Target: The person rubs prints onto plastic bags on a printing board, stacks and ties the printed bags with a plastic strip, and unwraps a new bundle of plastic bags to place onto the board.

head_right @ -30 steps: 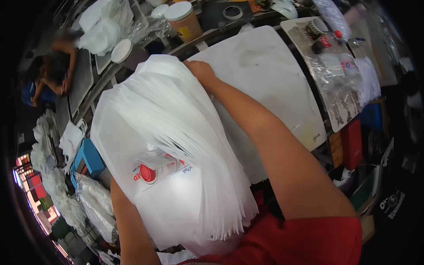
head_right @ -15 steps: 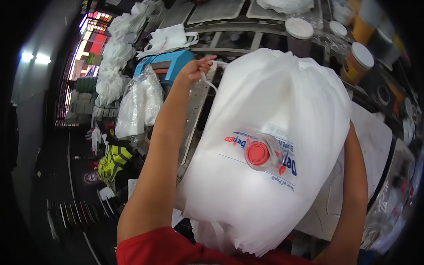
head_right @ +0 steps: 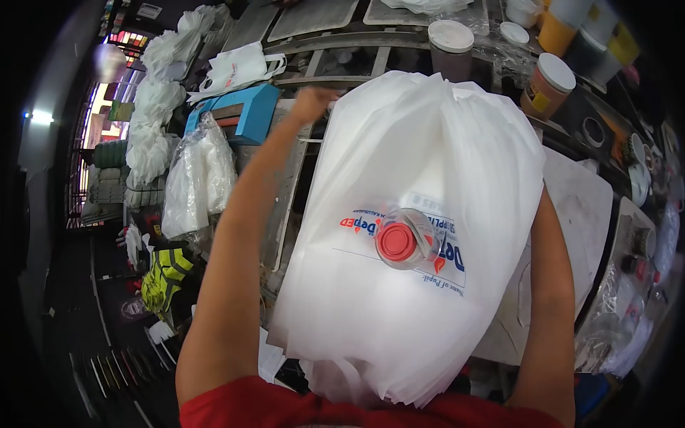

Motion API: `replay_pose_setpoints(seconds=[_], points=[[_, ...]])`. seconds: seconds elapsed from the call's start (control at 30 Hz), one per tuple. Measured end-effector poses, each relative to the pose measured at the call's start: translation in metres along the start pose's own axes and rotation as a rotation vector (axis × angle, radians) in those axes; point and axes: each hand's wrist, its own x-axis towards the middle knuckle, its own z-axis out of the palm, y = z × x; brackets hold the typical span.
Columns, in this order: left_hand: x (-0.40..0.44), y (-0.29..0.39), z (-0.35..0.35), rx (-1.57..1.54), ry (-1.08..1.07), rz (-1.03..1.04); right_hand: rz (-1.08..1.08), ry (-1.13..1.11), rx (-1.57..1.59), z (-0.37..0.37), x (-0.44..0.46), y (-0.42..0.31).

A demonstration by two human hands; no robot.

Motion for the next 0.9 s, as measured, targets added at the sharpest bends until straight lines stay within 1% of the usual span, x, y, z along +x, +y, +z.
replay_pose_setpoints(seconds=[0.03,0.1,0.2,0.33,0.57,0.7,0.9], points=[[-0.014,0.019,0.019,0.064,-0.117,-0.004,0.011,-0.001,0.003,0.003,-0.003,0.004],[-0.033,-0.008,0.093,0.009,-0.11,0.177,0.023,-0.005,0.011,0.002,-0.006,0.006],[-0.072,0.014,0.125,-0.083,-0.237,0.051,0.042,-0.017,0.018,0.004,-0.013,0.009],[-0.088,0.016,0.122,-0.177,-0.307,-0.04,0.057,-0.036,0.025,0.005,-0.019,0.008],[-0.123,0.031,0.135,-0.31,-0.393,-0.107,0.079,-0.058,0.042,0.007,-0.026,0.005],[-0.115,0.027,0.13,-0.361,-0.405,-0.138,0.085,-0.078,0.044,0.012,-0.031,0.004],[-0.099,0.02,0.106,-0.415,-0.428,-0.19,0.096,-0.103,0.056,0.014,-0.036,0.002]])
